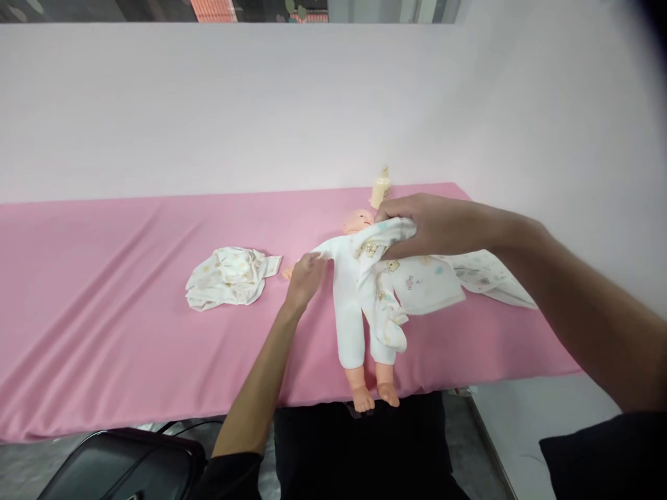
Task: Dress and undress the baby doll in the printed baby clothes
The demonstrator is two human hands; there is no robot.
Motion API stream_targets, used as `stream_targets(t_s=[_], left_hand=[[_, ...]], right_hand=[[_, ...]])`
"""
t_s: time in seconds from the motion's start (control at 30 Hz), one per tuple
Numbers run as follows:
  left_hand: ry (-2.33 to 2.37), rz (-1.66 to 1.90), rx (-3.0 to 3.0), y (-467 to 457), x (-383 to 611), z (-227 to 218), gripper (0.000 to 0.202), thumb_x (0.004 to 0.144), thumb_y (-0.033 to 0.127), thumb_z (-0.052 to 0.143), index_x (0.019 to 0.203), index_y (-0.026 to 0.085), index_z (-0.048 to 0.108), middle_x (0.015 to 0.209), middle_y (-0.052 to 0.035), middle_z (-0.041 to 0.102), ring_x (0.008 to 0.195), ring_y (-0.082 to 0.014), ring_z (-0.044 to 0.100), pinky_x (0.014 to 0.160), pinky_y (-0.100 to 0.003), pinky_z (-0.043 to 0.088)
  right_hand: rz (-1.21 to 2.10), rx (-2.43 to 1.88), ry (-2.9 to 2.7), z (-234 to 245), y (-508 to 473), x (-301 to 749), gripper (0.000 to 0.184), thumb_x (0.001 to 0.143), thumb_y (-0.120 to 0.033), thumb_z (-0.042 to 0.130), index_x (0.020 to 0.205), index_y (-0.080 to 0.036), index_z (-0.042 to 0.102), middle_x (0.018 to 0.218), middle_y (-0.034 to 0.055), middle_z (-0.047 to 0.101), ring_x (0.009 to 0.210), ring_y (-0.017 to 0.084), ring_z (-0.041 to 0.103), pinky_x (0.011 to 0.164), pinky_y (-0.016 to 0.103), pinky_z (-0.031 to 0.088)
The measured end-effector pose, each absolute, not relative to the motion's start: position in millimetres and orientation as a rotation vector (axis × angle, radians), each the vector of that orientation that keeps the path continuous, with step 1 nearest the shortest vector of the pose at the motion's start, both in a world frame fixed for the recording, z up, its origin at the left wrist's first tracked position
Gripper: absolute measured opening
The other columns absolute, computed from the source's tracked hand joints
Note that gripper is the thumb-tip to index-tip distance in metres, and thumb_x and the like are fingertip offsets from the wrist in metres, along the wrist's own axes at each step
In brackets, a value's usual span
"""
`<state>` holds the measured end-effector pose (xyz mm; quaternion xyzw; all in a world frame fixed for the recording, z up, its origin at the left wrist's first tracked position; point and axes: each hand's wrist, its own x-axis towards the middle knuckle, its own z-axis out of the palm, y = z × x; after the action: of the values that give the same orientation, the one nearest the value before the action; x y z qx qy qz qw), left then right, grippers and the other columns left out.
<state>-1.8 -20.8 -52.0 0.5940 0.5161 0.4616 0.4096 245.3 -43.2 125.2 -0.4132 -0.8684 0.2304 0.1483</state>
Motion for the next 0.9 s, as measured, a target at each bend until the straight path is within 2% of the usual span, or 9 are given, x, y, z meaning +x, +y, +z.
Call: stream_targets(t_s=[0.07, 0.1, 0.17, 0.27, 0.47, 0.6, 0.73, 0.83, 0.9], left_hand=[[1.158, 1.194, 1.542, -33, -2, -24, 0.048, 0.088, 0.053, 0.057, 0.126, 0.023, 0.057, 0.131, -0.0070, 0.058, 0.120, -0.0224, 0.055, 0.097, -0.033, 0.048], [1.016, 1.136, 1.597, -37, -1, -9, 0.048, 0.088, 0.051, 0.058, 0.128, 0.026, 0.056, 0.132, -0.0056, 0.057, 0.120, -0.0218, 0.055, 0.096, -0.031, 0.048], [0.825, 1.019, 1.628, -43, 1, 18, 0.044, 0.088, 0.055, 0.054, 0.119, 0.024, 0.061, 0.116, -0.0065, 0.064, 0.103, -0.0201, 0.061, 0.082, -0.029, 0.051], [0.734, 0.896, 1.681, -46, -3, 39, 0.045, 0.084, 0.061, 0.057, 0.098, 0.019, 0.063, 0.089, -0.0044, 0.063, 0.079, -0.0157, 0.059, 0.068, -0.026, 0.047], [1.030, 0.707, 2.036, -59, -11, 63, 0.033, 0.082, 0.052, 0.064, 0.082, 0.018, 0.061, 0.086, -0.0022, 0.062, 0.081, -0.0148, 0.056, 0.070, -0.026, 0.044], [0.970, 0.750, 2.075, -57, -16, 94, 0.027, 0.082, 0.044, 0.067, 0.089, 0.019, 0.064, 0.098, -0.0045, 0.067, 0.093, -0.0173, 0.061, 0.080, -0.028, 0.048], [0.883, 0.696, 2.105, -44, -31, 136, 0.028, 0.080, 0.038, 0.072, 0.098, 0.018, 0.066, 0.106, -0.0055, 0.068, 0.096, -0.0167, 0.064, 0.083, -0.028, 0.050], [0.980, 0.796, 2.216, -38, -42, 166, 0.029, 0.087, 0.044, 0.063, 0.095, 0.016, 0.066, 0.103, -0.0020, 0.068, 0.096, -0.0137, 0.062, 0.085, -0.025, 0.047], [1.092, 0.894, 2.286, -36, -47, 181, 0.035, 0.089, 0.048, 0.059, 0.092, 0.014, 0.066, 0.102, 0.0002, 0.068, 0.095, -0.0120, 0.058, 0.086, -0.023, 0.044]], right_hand=[[0.668, -1.082, -2.609, 124, -40, 239, 0.040, 0.083, -0.047, 0.063, 0.100, -0.011, 0.062, 0.098, -0.0032, 0.058, 0.080, 0.007, 0.061, 0.067, 0.020, 0.043], [0.676, -1.040, -2.626, 125, -40, 237, 0.041, 0.084, -0.047, 0.060, 0.105, -0.012, 0.061, 0.101, -0.0030, 0.058, 0.081, 0.007, 0.060, 0.068, 0.020, 0.043], [0.681, -1.013, -2.600, 129, -41, 236, 0.042, 0.087, -0.048, 0.055, 0.111, -0.014, 0.060, 0.104, -0.0019, 0.059, 0.083, 0.008, 0.061, 0.069, 0.020, 0.043], [0.682, -1.111, -2.508, 138, -45, 245, 0.041, 0.082, -0.050, 0.063, 0.112, -0.021, 0.062, 0.105, 0.0004, 0.063, 0.086, 0.014, 0.062, 0.069, 0.025, 0.047], [0.722, -1.301, -2.556, 148, -48, 274, 0.052, 0.066, -0.058, 0.076, 0.111, -0.034, 0.067, 0.110, 0.0018, 0.066, 0.094, 0.027, 0.062, 0.072, 0.036, 0.049], [0.573, -1.392, -2.494, 153, -43, 282, 0.040, 0.072, -0.064, 0.069, 0.096, -0.031, 0.070, 0.095, 0.0025, 0.067, 0.083, 0.025, 0.061, 0.071, 0.037, 0.047], [0.282, -1.409, -2.417, 163, -44, 282, 0.038, 0.076, -0.062, 0.068, 0.073, -0.025, 0.062, 0.079, 0.0024, 0.059, 0.080, 0.023, 0.056, 0.076, 0.039, 0.045], [0.012, -1.288, -2.277, 171, -50, 278, 0.042, 0.078, -0.059, 0.069, 0.066, -0.021, 0.053, 0.088, 0.0046, 0.057, 0.096, 0.027, 0.053, 0.085, 0.043, 0.042], [0.052, -1.236, -2.140, 175, -53, 276, 0.043, 0.079, -0.057, 0.070, 0.065, -0.021, 0.049, 0.092, 0.0053, 0.055, 0.099, 0.026, 0.052, 0.087, 0.043, 0.041]])
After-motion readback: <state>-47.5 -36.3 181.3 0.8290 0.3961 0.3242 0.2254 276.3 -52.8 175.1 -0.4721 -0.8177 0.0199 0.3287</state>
